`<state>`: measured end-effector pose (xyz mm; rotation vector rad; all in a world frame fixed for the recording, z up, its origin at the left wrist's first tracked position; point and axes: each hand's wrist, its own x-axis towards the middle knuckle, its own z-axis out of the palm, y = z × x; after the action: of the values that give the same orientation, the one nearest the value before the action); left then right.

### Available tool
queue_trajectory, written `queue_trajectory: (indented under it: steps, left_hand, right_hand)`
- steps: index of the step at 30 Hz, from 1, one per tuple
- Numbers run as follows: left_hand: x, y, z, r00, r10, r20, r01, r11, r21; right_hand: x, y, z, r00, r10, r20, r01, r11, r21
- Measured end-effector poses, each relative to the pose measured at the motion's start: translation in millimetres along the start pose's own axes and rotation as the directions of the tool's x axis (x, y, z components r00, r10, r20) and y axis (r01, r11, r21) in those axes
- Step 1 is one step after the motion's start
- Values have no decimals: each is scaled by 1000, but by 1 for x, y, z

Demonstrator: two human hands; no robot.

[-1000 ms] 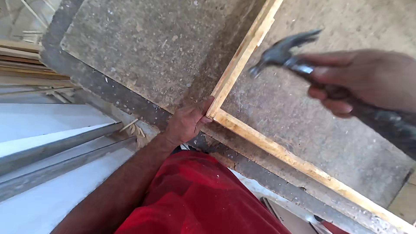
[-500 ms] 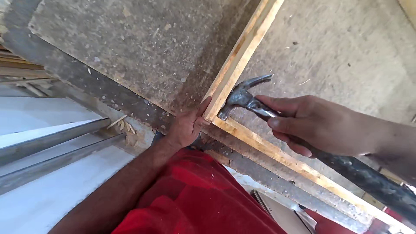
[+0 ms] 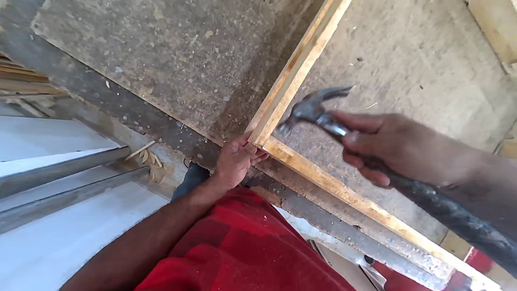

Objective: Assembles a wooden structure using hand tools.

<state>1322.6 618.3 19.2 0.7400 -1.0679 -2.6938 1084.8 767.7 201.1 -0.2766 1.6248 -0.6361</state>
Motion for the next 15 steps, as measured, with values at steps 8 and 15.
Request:
queue_trajectory:
  steps: [8,15]
  left_hand:
    - [14,-21,-13,999,44,-31,-47,994,-102]
    - [9,-23,-11,995,10,-100,1,993,116]
  right_hand:
    - [5,-11,-37,989,-2,-147,-7,998,-66]
    - [23,6,4,992,122,-45,-126,987,-100]
